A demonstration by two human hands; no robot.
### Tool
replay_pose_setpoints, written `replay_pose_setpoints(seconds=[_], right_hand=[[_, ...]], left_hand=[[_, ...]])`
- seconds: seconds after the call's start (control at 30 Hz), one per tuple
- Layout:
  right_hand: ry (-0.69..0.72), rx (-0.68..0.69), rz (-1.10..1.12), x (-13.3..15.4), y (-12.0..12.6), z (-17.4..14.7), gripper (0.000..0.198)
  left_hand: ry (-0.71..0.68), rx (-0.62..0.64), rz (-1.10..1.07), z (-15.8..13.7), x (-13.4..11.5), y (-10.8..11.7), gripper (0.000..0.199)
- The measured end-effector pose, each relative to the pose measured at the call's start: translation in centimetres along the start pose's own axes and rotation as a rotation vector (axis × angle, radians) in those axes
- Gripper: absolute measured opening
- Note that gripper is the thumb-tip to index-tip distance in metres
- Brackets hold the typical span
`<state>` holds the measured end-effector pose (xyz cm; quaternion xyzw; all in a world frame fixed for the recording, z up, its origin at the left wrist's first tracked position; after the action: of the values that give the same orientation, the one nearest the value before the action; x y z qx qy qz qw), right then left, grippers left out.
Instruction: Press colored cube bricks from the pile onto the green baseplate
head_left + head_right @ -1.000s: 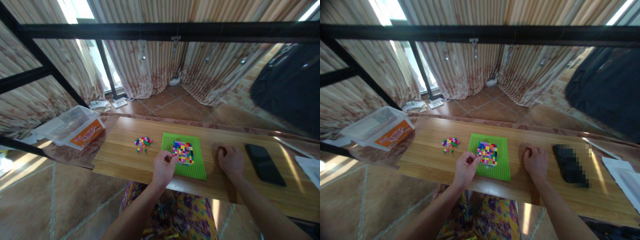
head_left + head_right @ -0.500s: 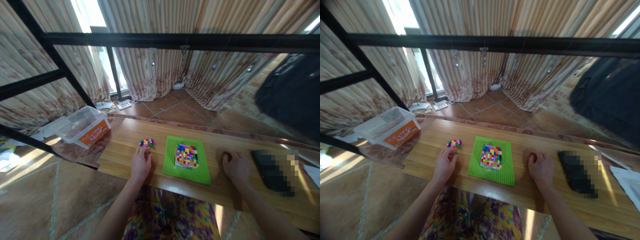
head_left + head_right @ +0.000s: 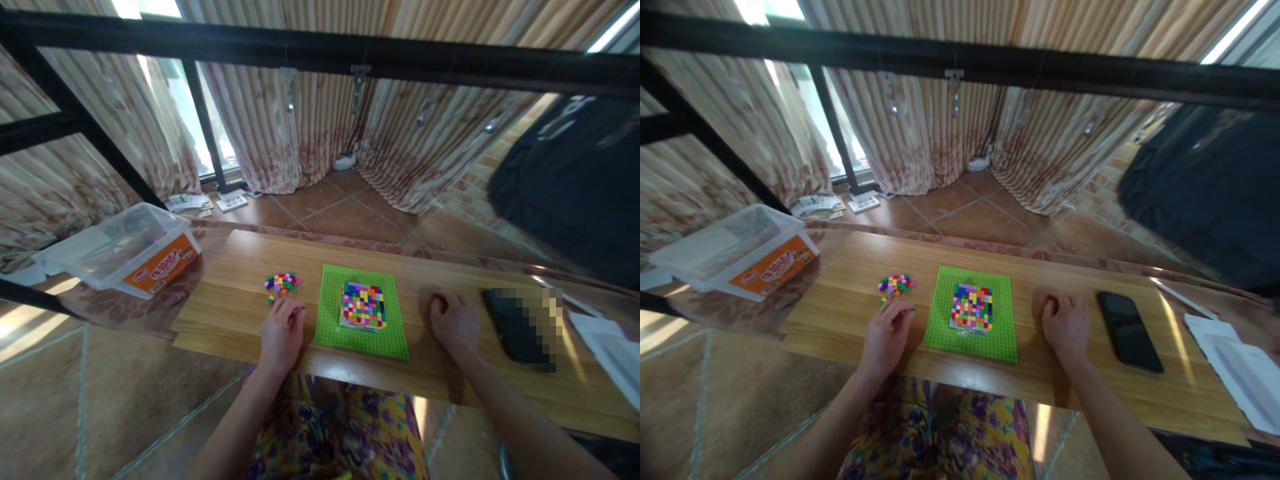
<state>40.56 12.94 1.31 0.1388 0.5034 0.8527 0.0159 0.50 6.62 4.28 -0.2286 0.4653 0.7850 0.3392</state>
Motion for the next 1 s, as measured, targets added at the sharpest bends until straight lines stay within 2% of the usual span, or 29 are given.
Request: replay_pose_setpoints(seconds=[0.17,0.3,0.6,0.8,1.0], right_hand=[[-0.004,0.0,0.011,-0.1,-0.1,0.0,0.028],[-0.001,0.001,0.008,-0.1,-0.1,0.0,0.027],[-0.03,0.006,0.021,-0.3,-0.3,0.1,0.028],[-0.029,0.009,0.028,-0.2,-0.2,0.1,0.027],[-0.025,0.011,0.032,0.0,-0.1,0.1,0.027]], left_hand=[[-0.074,0.077,-0.225,0.0,-4.5,-2.2,0.014],[-0.074,0.1,-0.275,0.4,-5.6,-3.5,0.014],[-0.043,0.116,-0.271,0.5,-5.4,-4.6,0.008],[0.038,0.103,-0.285,0.2,-4.3,-5.1,0.007],[0.12,0.125,-0.394,-0.4,-3.3,-5.5,0.011]])
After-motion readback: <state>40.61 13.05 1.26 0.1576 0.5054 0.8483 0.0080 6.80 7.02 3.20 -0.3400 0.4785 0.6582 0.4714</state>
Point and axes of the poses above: each hand's wrist, its own z-axis towards the middle knuckle, its own y-axis out of the back of the hand, x = y × z, the point moved 10 cm from there along z, towards the middle knuckle, and after that the axes turned 7 degrees about -y, right-handed, at the moved point
